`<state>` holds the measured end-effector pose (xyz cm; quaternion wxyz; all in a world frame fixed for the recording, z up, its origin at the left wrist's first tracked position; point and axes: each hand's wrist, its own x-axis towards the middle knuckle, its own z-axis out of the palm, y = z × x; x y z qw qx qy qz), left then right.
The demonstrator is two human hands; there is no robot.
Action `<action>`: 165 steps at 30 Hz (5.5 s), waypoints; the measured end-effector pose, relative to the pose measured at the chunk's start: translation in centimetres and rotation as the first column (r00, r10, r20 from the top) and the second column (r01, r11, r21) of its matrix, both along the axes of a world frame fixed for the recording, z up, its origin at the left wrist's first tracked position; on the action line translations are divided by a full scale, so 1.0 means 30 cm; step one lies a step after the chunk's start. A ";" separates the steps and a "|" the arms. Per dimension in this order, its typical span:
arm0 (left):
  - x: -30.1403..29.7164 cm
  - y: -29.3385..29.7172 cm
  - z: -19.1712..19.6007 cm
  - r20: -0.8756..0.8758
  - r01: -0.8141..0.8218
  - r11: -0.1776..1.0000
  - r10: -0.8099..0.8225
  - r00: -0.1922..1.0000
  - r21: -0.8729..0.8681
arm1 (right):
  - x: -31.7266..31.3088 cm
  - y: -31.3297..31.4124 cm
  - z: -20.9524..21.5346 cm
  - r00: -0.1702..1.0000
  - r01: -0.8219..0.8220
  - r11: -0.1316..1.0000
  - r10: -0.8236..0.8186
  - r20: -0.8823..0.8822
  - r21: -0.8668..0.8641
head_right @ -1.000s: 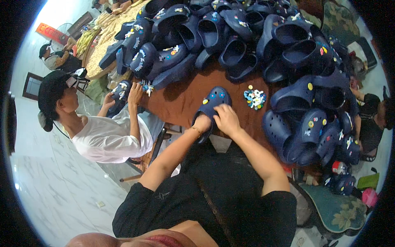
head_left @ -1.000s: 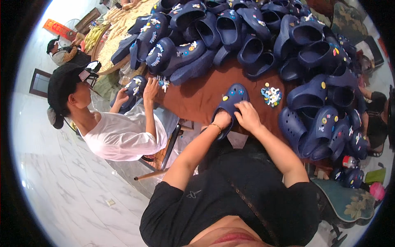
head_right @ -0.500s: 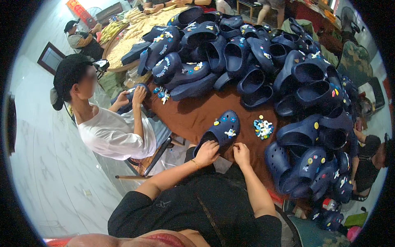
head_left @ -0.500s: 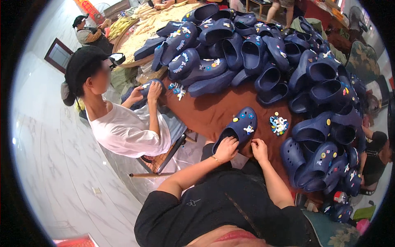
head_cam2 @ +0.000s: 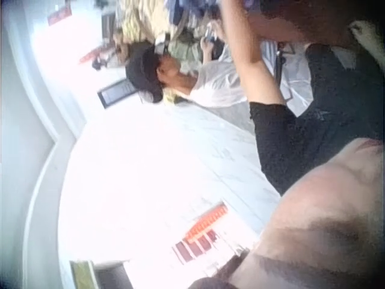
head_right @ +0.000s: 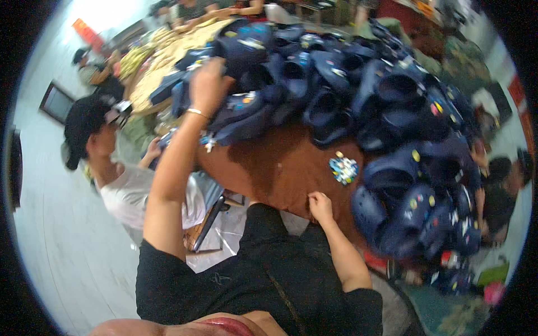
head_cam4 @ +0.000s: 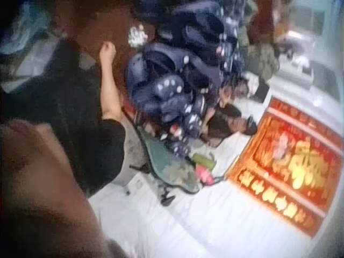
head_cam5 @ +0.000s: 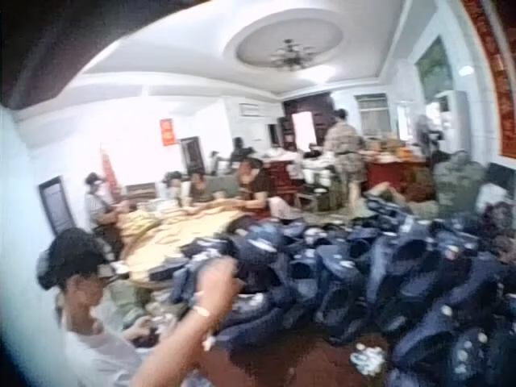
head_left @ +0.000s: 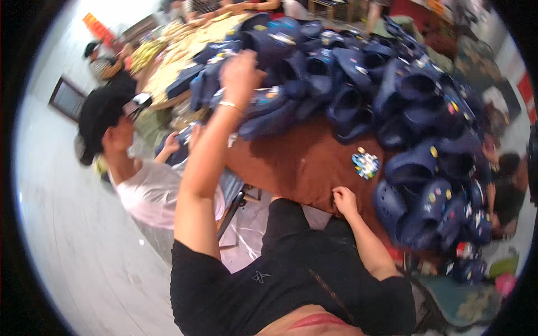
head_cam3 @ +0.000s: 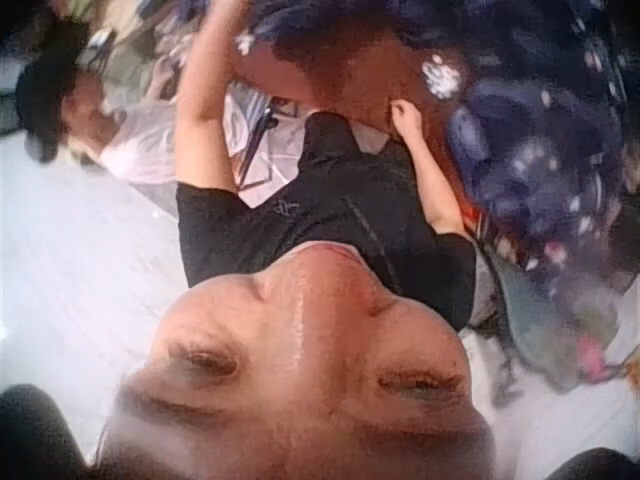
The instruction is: Attaching decorative charms to the holes of blue foam clogs.
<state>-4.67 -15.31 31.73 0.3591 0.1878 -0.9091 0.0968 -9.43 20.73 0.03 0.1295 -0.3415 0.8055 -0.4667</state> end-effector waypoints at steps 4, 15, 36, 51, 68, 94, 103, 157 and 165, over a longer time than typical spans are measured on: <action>0.009 0.004 -0.024 -0.169 0.040 0.999 -0.037 0.985 0.012 | 0.011 -0.035 -0.006 0.997 -0.029 0.999 0.027 -0.067 -0.038; 0.311 0.548 -0.942 0.347 0.146 0.775 -0.432 0.833 0.615 | -0.381 0.009 0.280 0.856 0.459 0.744 -0.226 0.465 -0.485; 0.357 0.530 -0.930 0.234 0.116 0.607 -0.467 0.853 0.787 | -0.442 -0.062 0.343 0.797 0.578 0.698 -0.369 0.478 -0.423; 0.334 0.475 -0.888 0.033 0.070 0.617 -0.154 0.987 0.784 | 0.016 -0.140 0.213 0.903 -0.403 0.835 0.295 0.313 0.376; 0.194 0.547 -1.058 0.354 0.021 0.748 -0.338 0.872 0.663 | -0.151 -0.613 0.230 0.728 -0.053 0.830 0.413 -0.548 0.555; 0.175 0.535 -1.041 0.385 0.006 0.731 -0.366 0.847 0.683 | -0.205 -0.569 0.257 0.830 -0.422 0.853 0.500 -0.248 0.307; 0.163 0.509 -1.048 0.189 0.124 0.777 -0.299 0.935 0.617 | -0.331 -0.417 0.219 0.399 0.166 0.937 0.222 0.890 -0.308; 0.184 0.535 -1.019 0.438 -0.080 0.647 -0.416 0.797 0.758 | -0.037 -0.296 0.185 0.958 -0.130 0.991 0.131 -0.255 0.022; 0.191 0.547 -1.017 0.377 -0.005 0.684 -0.396 0.837 0.729 | -0.048 -0.265 0.176 0.979 -0.193 0.977 0.186 -0.078 -0.087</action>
